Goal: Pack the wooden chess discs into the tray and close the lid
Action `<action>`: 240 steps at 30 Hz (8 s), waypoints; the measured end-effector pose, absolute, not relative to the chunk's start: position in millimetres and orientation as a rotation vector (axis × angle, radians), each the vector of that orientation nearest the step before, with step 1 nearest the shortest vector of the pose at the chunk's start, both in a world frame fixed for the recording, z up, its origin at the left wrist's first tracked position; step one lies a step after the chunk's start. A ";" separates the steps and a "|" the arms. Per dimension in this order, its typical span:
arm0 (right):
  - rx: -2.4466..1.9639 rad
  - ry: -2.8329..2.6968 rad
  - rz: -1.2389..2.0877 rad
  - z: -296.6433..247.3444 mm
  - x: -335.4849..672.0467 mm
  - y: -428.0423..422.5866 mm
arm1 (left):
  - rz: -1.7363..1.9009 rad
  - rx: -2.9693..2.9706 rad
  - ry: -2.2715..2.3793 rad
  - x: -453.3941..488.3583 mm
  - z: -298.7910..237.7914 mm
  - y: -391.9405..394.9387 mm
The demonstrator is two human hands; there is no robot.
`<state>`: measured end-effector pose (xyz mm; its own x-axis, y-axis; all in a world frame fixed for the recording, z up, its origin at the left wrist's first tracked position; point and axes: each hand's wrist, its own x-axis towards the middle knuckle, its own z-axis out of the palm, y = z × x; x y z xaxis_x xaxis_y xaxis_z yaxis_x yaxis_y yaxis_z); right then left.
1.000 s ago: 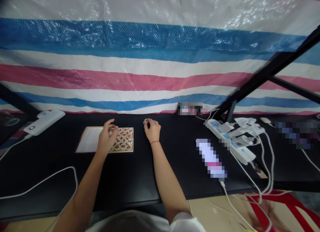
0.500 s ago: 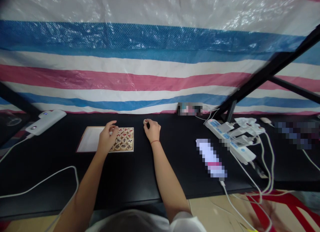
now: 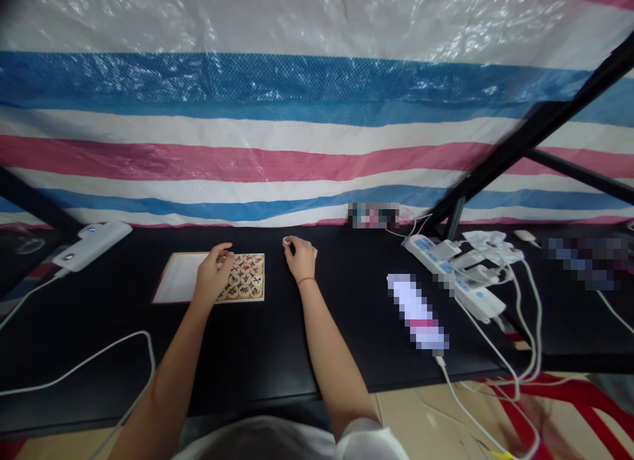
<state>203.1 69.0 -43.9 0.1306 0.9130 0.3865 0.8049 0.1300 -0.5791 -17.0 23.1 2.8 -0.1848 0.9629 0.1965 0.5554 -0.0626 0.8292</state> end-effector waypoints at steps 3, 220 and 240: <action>-1.696 -1.685 0.187 -43.8 202.6 68.6 | 1.151 1.619 1.761 -17.4 2.9 23.8; -1.522 -1.733 0.325 -56.4 236.5 85.7 | 1.055 2.225 1.453 14.0 -4.2 13.8; -1.467 -1.718 0.181 -45.7 226.7 81.5 | 0.996 2.210 1.638 2.6 -2.0 18.7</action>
